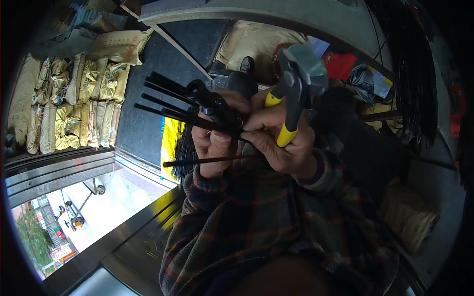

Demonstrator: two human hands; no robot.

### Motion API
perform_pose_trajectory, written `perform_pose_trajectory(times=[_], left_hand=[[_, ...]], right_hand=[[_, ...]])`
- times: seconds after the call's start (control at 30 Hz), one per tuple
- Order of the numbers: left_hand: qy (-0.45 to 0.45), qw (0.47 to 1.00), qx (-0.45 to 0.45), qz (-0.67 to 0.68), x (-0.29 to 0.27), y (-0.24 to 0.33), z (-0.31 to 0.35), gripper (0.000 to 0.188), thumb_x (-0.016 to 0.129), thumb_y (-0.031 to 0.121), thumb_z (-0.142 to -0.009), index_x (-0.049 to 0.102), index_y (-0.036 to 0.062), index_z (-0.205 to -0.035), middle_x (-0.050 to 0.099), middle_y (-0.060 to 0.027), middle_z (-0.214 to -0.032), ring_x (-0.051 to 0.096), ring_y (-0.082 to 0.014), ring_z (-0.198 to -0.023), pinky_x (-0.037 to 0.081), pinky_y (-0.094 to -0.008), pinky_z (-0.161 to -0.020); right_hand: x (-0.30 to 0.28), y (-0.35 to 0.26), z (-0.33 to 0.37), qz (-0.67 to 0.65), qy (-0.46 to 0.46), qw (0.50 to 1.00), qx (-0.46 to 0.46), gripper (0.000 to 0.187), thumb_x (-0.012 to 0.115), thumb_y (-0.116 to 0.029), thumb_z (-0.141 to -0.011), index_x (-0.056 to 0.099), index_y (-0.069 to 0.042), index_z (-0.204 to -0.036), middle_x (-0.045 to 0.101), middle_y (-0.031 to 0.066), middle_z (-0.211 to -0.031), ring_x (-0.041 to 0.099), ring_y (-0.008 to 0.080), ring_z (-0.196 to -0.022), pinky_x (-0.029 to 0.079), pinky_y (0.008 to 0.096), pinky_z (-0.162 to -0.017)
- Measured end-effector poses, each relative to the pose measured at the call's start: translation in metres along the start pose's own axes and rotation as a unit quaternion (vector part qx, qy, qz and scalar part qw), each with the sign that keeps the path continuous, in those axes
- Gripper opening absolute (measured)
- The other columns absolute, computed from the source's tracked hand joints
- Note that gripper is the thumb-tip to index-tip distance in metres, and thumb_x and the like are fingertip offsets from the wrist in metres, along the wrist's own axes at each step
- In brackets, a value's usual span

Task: Bundling several black cables together using a connector and a pair of pliers.

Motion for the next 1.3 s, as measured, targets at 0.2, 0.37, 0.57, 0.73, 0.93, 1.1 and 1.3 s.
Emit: perform_pose_trajectory(times=[0.2, 0.37, 0.57, 0.73, 0.93, 1.1, 1.3], left_hand=[[0.065, 0.996, -0.034, 0.056, -0.022, -0.012, 0.004, 0.056, 0.051, 0.052, -0.081, 0.051, -0.0034, -0.091, 0.051, -0.0120, -0.088, 0.051, -0.0179, -0.077, 0.041, -0.0280, -0.064], [0.078, 0.996, -0.027, 0.019, -0.014, -0.009, 0.000, 0.059, 0.050, 0.055, -0.079, 0.051, -0.0030, -0.090, 0.050, -0.0110, -0.084, 0.051, -0.0169, -0.076, 0.042, -0.0275, -0.065], [0.043, 0.997, -0.051, -0.028, -0.014, -0.010, -0.001, 0.052, 0.060, 0.052, -0.073, 0.046, 0.0046, -0.091, 0.045, -0.0060, -0.078, 0.050, -0.0158, -0.065, 0.046, -0.0304, -0.058], [0.038, 0.997, -0.046, -0.041, -0.012, -0.007, -0.001, 0.053, 0.059, 0.052, -0.073, 0.046, 0.0038, -0.090, 0.045, -0.0066, -0.078, 0.051, -0.0163, -0.065, 0.045, -0.0295, -0.057], [0.013, 0.996, -0.063, -0.062, -0.010, -0.001, 0.004, 0.051, 0.056, 0.047, -0.078, 0.052, -0.0013, -0.093, 0.051, -0.0108, -0.085, 0.052, -0.0183, -0.074, 0.043, -0.0288, -0.066], [0.010, 0.993, -0.081, -0.082, -0.011, 0.003, 0.009, 0.052, 0.055, 0.044, -0.080, 0.057, -0.0047, -0.097, 0.055, -0.0136, -0.092, 0.052, -0.0178, -0.083, 0.040, -0.0287, -0.073], [-0.029, 0.993, -0.091, -0.068, -0.004, 0.009, 0.016, 0.052, 0.052, 0.048, -0.081, 0.050, -0.0020, -0.094, 0.049, -0.0137, -0.087, 0.053, -0.0211, -0.075, 0.045, -0.0295, -0.067]], right_hand=[[-0.012, -0.003, -0.006, 0.106, -0.039, 0.993, 0.041, 0.017, 0.055, 0.005, -0.074, 0.057, 0.001, -0.091, 0.051, 0.0173, -0.103, 0.054, 0.0238, -0.086, 0.042, 0.0305, -0.077], [-0.013, -0.012, 0.017, 0.301, -0.145, 0.941, 0.049, 0.022, 0.057, 0.005, -0.068, 0.052, 0.000, -0.089, 0.051, 0.0187, -0.106, 0.052, 0.0305, -0.097, 0.041, 0.0362, -0.082], [-0.011, -0.012, 0.023, 0.453, -0.171, 0.874, 0.051, 0.021, 0.060, 0.001, -0.068, 0.053, -0.002, -0.087, 0.048, 0.0145, -0.112, 0.052, 0.0278, -0.100, 0.028, 0.0507, -0.094], [-0.010, -0.016, 0.018, 0.494, -0.172, 0.852, 0.024, 0.020, 0.059, 0.000, -0.068, 0.055, -0.001, -0.088, 0.049, 0.0144, -0.108, 0.053, 0.0272, -0.096, 0.033, 0.0500, -0.092], [-0.014, -0.017, 0.029, 0.481, -0.172, 0.859, -0.038, 0.032, 0.055, -0.006, -0.079, 0.054, 0.000, -0.110, 0.047, 0.0137, -0.097, 0.050, 0.0216, -0.073, 0.042, 0.0326, -0.058], [-0.015, -0.027, 0.025, 0.515, -0.198, 0.829, -0.092, 0.031, 0.055, -0.007, -0.080, 0.053, 0.000, -0.110, 0.047, 0.0162, -0.097, 0.050, 0.0217, -0.072, 0.042, 0.0317, -0.057], [-0.020, -0.029, 0.021, 0.485, -0.246, 0.831, -0.115, 0.028, 0.054, -0.010, -0.082, 0.054, 0.001, -0.107, 0.046, 0.0175, -0.098, 0.050, 0.0238, -0.073, 0.043, 0.0327, -0.057]])
Point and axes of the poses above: each hand's wrist, its own z-axis away from the middle knuckle, its own x-axis out of the palm, y = z × x, the point moved 7 cm from there along -z, towards the middle knuckle
